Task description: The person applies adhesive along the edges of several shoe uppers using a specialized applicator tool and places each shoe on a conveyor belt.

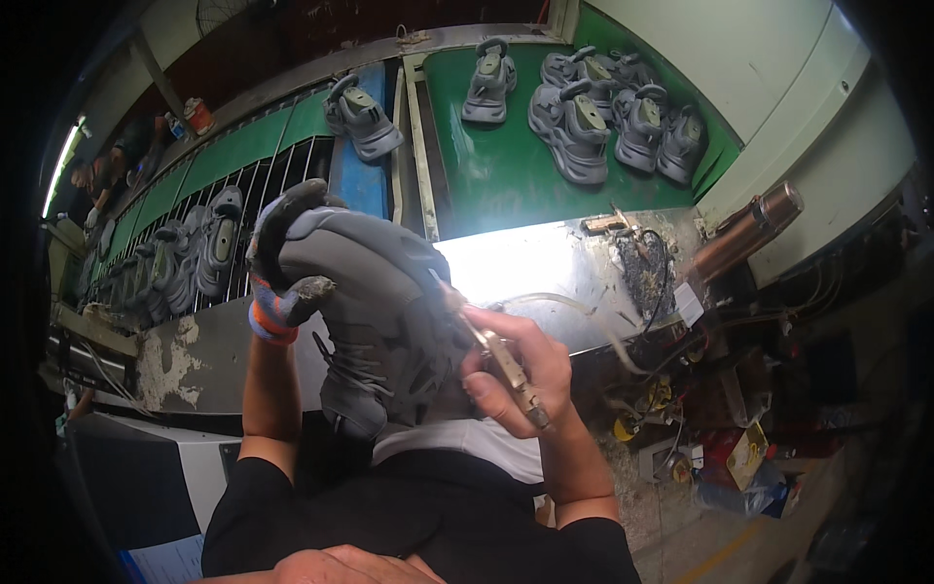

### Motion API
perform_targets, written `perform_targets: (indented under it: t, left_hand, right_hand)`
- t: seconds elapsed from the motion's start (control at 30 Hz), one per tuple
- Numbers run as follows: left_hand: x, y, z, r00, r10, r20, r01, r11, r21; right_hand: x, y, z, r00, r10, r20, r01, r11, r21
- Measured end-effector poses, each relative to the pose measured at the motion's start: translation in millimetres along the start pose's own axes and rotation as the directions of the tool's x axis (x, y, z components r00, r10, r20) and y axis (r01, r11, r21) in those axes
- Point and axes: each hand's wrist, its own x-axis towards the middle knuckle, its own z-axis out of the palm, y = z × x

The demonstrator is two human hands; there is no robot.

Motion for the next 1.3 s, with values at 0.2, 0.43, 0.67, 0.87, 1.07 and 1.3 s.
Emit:
perform_targets:
  t: [0.2,0.43,0.67,0.87,1.07,1.3]
  left_hand:
    - [11,-5,6,0.994,-0.105,0.041,0.106,0.994,-0.014]
    - [16,-23,3,0.981,-0.194,-0.008,0.192,0.977,-0.092]
    - [17,-40,-3,0.988,-0.155,-0.022,0.15,0.977,-0.152]
    - [9,-65,-7,0.964,-0.253,-0.076,0.234,0.952,-0.195]
    - [-10,-93,-29,0.871,-0.473,-0.13,0.445,0.874,-0.196]
    - [-32,-116,-48,0.773,-0.606,-0.189,0.579,0.795,-0.181]
  right_hand:
    - [77,-21,22,0.95,-0.263,0.167,0.281,0.955,-0.094]
    - [65,32,25,0.977,-0.212,-0.021,0.213,0.977,0.029]
    - [18,79,27,0.962,-0.229,-0.15,0.236,0.971,0.03]
    - [-4,97,37,0.955,-0.252,-0.154,0.261,0.965,0.039]
    - [-19,115,37,0.958,-0.27,-0.097,0.269,0.963,-0.019]
    - [-39,117,49,0.97,-0.13,-0.206,0.156,0.981,0.113]
